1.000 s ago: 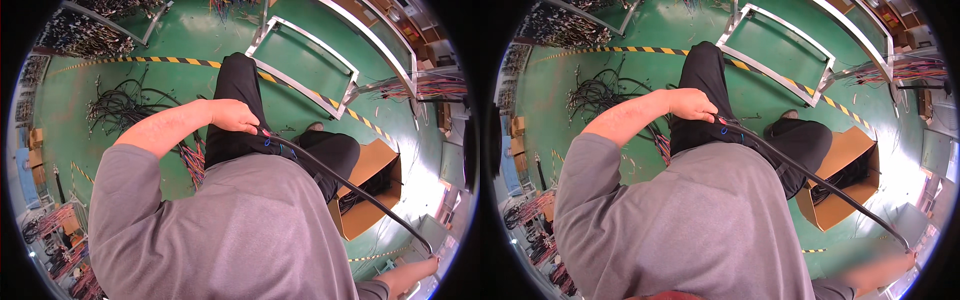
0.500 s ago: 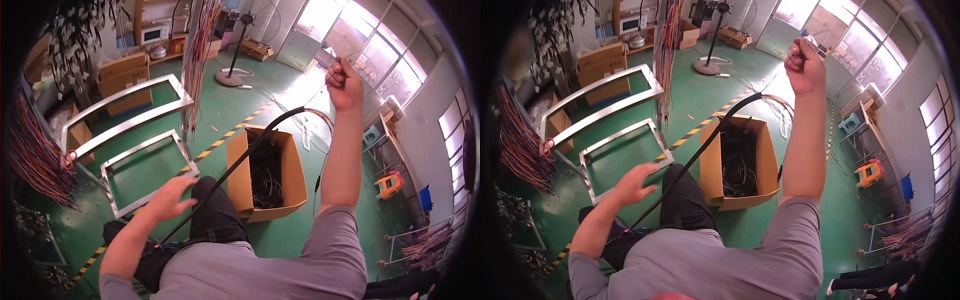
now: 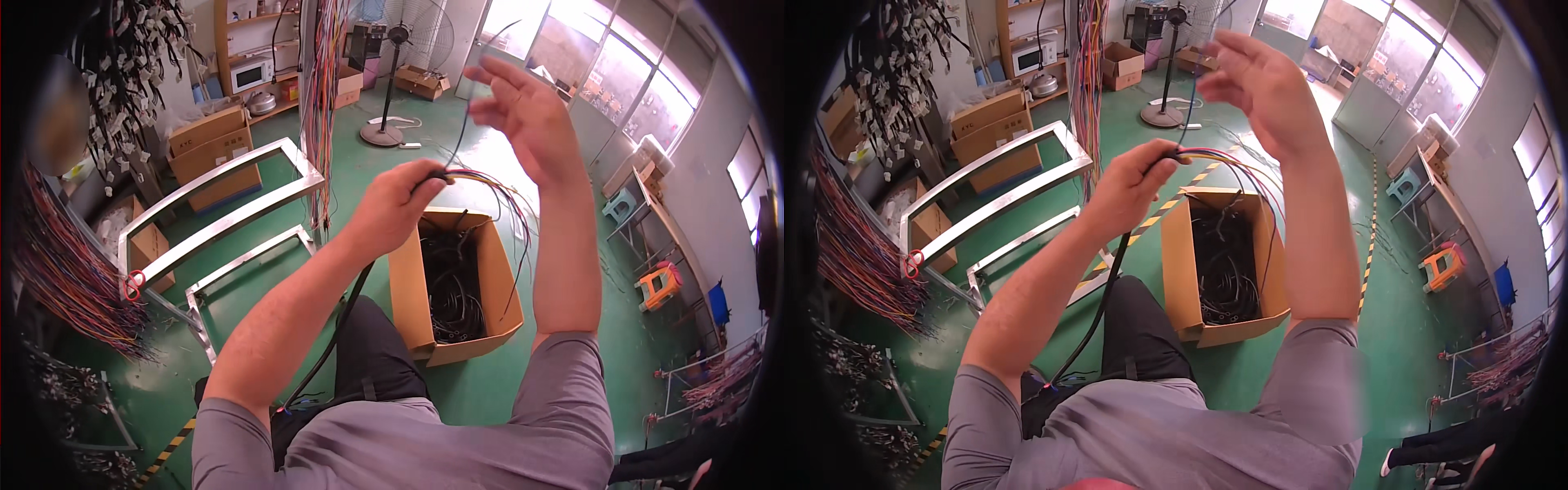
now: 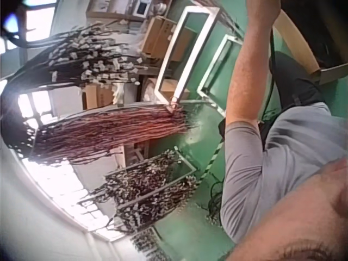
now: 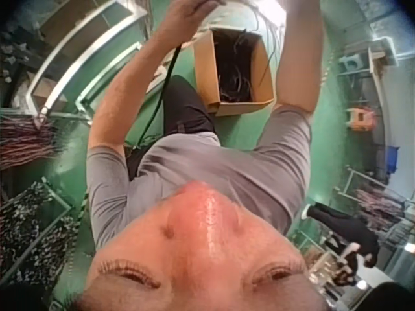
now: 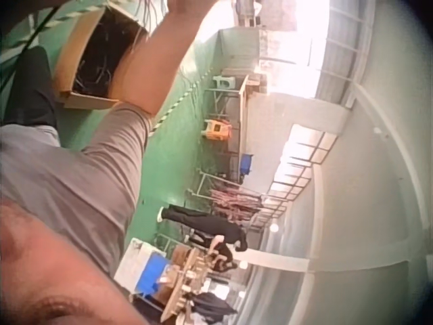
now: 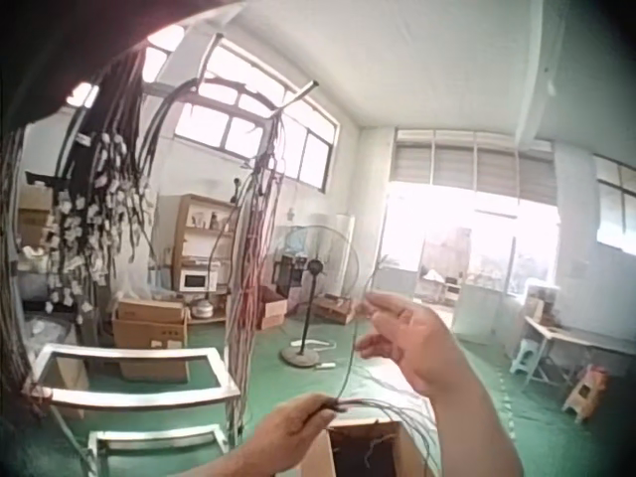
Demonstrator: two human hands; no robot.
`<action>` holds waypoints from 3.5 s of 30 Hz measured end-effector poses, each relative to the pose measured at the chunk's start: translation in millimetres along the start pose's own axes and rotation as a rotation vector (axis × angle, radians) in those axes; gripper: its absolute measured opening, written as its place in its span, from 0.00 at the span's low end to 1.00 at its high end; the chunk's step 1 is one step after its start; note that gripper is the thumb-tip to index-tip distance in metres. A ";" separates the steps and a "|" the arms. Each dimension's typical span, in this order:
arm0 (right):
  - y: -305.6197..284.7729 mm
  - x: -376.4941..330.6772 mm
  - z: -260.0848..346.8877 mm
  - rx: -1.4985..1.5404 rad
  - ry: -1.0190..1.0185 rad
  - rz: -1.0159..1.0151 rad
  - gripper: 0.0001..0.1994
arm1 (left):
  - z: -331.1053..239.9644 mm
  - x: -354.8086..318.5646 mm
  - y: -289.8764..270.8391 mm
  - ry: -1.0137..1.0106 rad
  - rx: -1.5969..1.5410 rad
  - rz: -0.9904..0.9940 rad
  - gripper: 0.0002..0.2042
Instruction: The user is manually assembling and securing components of a large wiring harness at a workstation.
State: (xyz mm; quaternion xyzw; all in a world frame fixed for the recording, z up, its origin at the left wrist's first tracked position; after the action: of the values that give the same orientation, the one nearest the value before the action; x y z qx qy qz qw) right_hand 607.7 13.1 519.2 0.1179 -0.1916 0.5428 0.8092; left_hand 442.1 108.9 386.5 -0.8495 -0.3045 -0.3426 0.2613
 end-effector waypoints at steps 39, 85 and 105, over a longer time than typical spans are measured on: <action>4.4 -96.7 -80.3 -0.663 -0.026 -0.289 0.06 | 2.2 -39.5 -8.2 -0.404 -0.311 -0.011 0.14; 65.7 -101.8 -170.3 0.739 0.209 -0.398 0.06 | 9.8 -58.8 10.9 -0.405 -0.150 -0.060 0.14; 4.8 -84.2 -143.5 0.624 0.159 -0.243 0.09 | 22.5 -67.0 -28.9 -0.313 -0.026 0.326 0.17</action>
State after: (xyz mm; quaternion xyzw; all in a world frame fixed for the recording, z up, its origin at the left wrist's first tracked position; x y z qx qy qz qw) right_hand 601.1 2.0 353.2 0.3391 0.0630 0.4823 0.8052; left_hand 392.6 120.5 329.4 -0.9334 -0.1958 -0.1639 0.2520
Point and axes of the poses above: each hand's wrist, its own x-axis towards the middle knuckle, its own y-axis out of the palm, z = x × y, the point moved 1 cm from there along x, towards the middle knuckle, and after that the axes turned 8 degrees about y, right-handed, at the moved point
